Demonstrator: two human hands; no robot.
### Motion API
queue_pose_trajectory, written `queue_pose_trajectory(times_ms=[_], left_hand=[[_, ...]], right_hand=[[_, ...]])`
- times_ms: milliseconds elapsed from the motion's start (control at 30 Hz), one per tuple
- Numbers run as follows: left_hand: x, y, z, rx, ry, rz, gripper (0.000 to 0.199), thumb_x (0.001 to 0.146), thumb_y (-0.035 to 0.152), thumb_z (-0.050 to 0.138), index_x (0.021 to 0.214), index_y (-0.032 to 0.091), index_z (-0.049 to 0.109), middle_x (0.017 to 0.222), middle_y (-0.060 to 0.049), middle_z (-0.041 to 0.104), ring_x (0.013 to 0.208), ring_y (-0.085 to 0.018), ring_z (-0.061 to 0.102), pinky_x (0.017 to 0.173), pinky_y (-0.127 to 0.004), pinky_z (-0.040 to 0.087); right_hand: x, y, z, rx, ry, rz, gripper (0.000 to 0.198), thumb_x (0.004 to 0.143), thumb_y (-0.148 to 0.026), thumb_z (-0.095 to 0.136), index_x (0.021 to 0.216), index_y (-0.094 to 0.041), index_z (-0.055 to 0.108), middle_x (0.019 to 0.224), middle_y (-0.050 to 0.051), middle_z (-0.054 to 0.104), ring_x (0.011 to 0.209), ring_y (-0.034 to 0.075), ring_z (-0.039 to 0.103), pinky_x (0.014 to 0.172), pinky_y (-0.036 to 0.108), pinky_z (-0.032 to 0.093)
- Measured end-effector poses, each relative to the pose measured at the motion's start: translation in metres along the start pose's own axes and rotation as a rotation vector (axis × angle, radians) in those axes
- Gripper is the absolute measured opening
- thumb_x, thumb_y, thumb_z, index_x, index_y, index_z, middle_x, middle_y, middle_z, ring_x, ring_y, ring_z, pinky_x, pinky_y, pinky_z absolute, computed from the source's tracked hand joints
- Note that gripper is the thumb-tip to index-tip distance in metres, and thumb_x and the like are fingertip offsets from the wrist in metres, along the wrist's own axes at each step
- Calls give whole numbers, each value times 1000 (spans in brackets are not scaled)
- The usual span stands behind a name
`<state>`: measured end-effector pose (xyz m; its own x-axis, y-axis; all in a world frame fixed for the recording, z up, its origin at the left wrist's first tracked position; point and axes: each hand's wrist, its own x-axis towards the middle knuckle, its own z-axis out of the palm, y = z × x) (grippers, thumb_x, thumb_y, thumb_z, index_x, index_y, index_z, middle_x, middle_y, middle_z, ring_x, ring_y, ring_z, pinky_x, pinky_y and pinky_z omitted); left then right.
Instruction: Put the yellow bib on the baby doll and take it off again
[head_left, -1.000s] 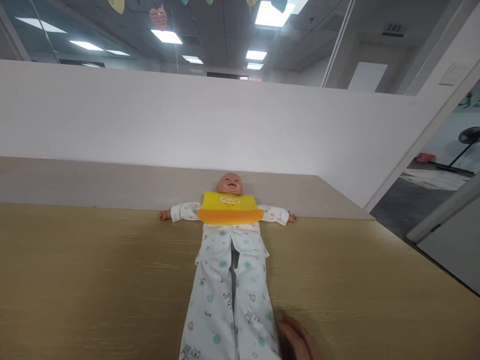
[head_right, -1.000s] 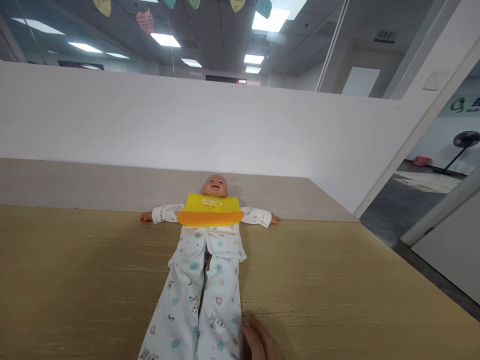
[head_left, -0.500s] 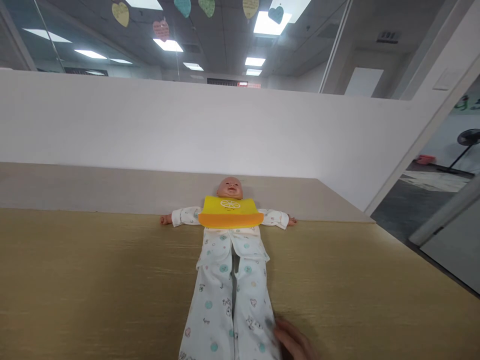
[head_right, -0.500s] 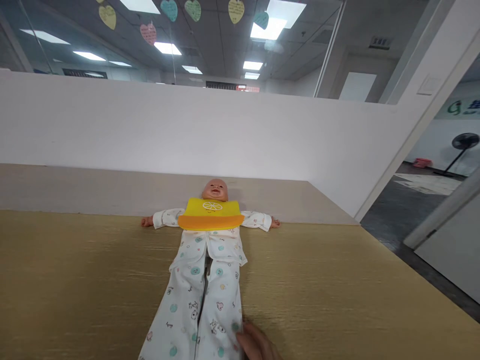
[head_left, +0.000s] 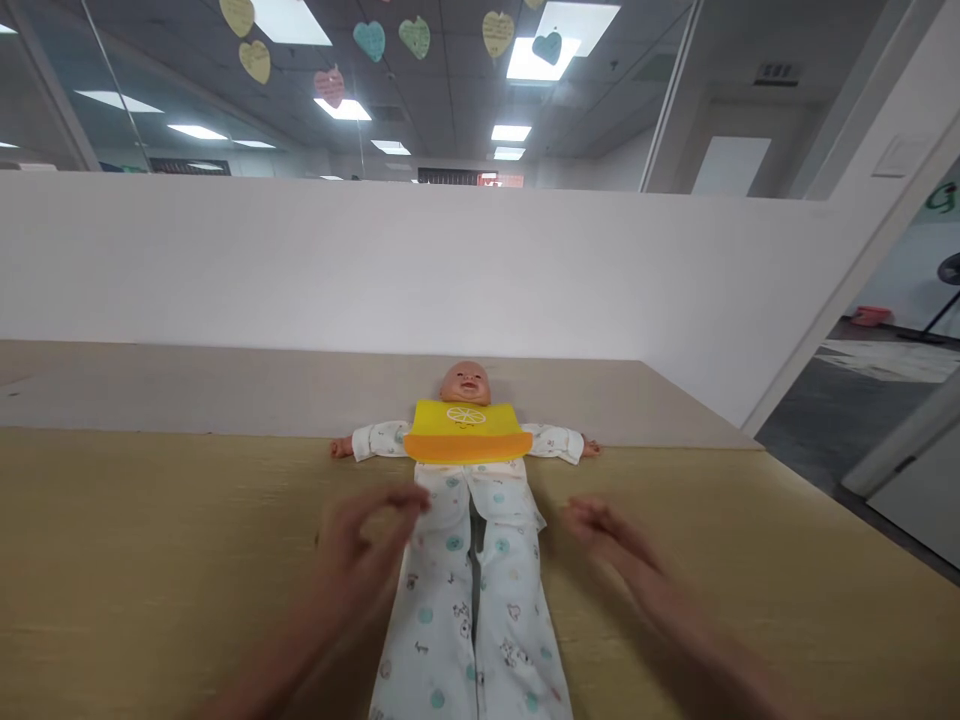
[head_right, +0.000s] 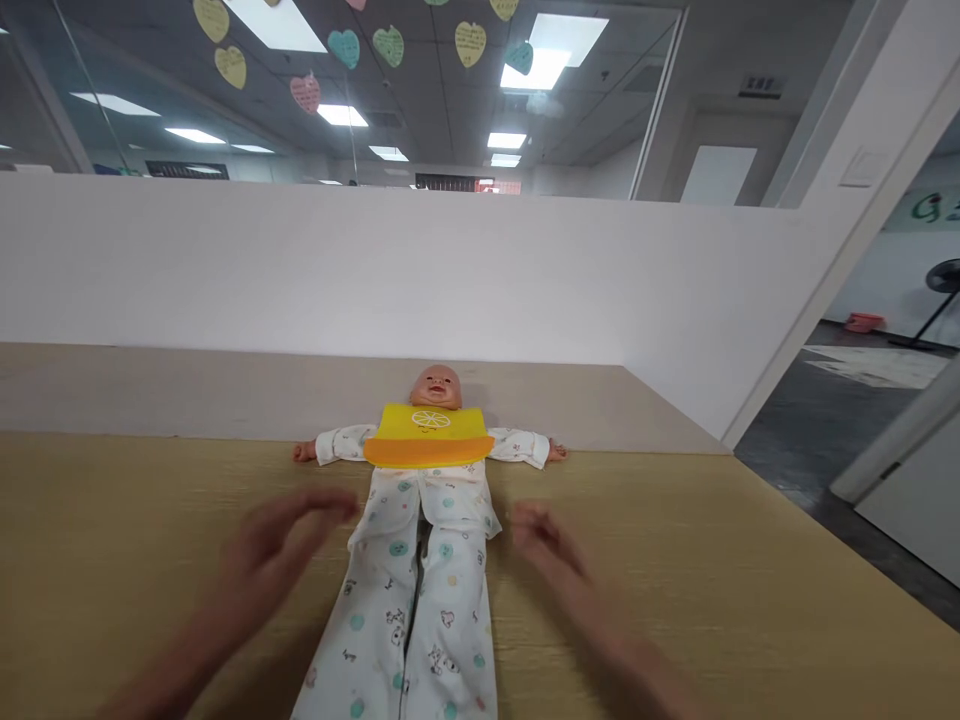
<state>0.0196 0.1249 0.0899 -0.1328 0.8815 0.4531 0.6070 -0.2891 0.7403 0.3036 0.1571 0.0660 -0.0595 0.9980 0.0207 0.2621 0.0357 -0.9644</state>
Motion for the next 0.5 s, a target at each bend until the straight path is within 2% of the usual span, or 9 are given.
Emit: queue_pose_trajectory(times_ms=[100,233,367,433,500], left_hand=[[65,-31,13,-177,76,-125,16,73,30,57,74,20,70,82,-2,71,81,-18,63,80,-29,50],[132,-84,33,-368,107,-363,17,65,28,63,76,17,68,84,-4,68,82,-18,60,74,-27,48],[173,-116,54,-511,110,-656,20,65,27,65,81,14,62,75,-5,63,75,-15,59,73,-26,47],[186,-123,65,-550,49,-732,24,68,29,64,86,14,58,71,-5,61,71,-16,61,70,-27,48],[196,-129,77,-611,-41,-785,28,72,35,60,91,14,56,66,-5,61,64,-18,61,65,-29,49]], right_hand=[[58,-9,6,134,41,15,36,69,-41,68,97,-18,65,102,7,67,105,24,58,94,35,46],[137,3,17,322,98,52,17,72,-27,62,86,-17,64,86,6,68,86,17,63,83,30,49],[198,12,32,376,158,132,8,71,-19,62,78,-15,61,75,5,66,74,15,62,73,26,49],[221,15,41,394,172,196,7,72,-19,61,77,-15,58,69,4,63,71,14,61,70,25,48],[240,17,50,424,130,271,10,76,-21,58,83,-15,56,66,3,60,67,14,60,68,25,48]])
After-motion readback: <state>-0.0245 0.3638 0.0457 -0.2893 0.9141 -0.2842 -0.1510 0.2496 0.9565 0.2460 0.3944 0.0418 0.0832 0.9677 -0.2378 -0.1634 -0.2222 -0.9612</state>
